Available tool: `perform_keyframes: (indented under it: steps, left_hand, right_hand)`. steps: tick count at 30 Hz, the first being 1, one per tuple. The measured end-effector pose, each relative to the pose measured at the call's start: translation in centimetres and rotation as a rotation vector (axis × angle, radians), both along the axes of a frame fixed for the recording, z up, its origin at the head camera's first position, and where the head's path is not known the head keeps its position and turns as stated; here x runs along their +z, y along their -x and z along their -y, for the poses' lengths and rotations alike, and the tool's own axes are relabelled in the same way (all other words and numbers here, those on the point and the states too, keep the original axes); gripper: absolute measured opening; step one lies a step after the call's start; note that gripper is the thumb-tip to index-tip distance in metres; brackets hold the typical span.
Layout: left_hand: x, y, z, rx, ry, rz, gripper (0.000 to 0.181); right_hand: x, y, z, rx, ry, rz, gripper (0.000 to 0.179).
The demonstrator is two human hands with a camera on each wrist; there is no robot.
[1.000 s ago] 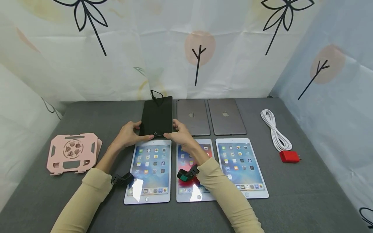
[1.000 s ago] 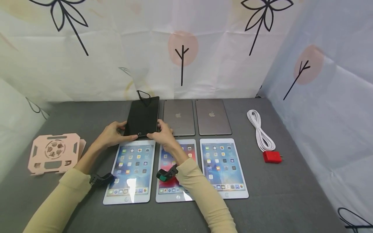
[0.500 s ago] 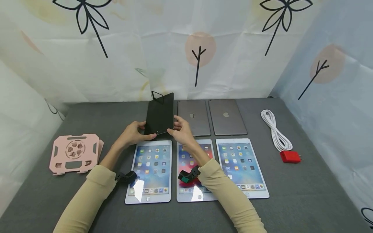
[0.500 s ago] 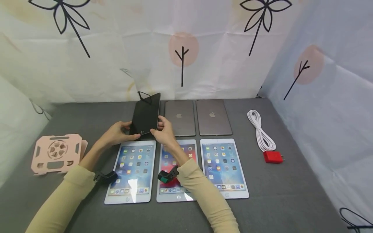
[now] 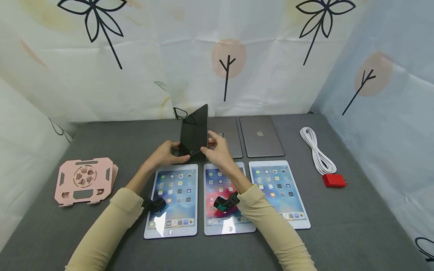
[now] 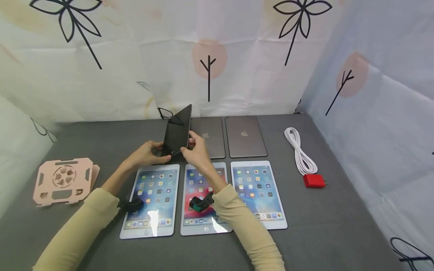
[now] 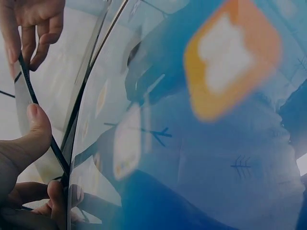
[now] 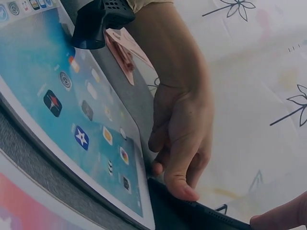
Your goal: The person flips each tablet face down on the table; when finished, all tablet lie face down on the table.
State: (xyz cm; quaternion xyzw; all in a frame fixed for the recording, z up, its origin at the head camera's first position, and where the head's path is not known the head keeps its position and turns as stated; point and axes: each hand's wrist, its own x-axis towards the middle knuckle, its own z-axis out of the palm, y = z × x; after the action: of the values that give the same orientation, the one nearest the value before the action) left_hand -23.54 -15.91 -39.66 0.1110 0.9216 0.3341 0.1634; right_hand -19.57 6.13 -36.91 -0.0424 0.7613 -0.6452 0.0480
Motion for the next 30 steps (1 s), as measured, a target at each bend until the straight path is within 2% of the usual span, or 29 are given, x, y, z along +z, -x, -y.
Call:
perform_keyframes:
  steps: [7,16,25,30]
  left_hand:
    - [0.0,0.0,-1.5,0.015,-0.027,0.041,0.089]
    - [-0.3,0.1,-2.8,0.008,-0.061,0.052,0.087]
    - [-0.4,0.1,-3.3,-0.024,-0.125,0.039,0.083]
    - [-0.7,0.3,-3.2,-0.065,-0.198,0.054,0.079]
  right_hand:
    - [0.8,-0.2,-1.1,0.005,-0.116,-0.044,0.067]
    - [1.5,-0.4,-2.1,0.020,-0.183,-0.058,0.067]
    - [2.3,-0.5,-2.6,0.061,-0.127,-0.061,0.065]
    - [2.5,-0.6,-2.5,0.068,-0.152,-0.086,0.067]
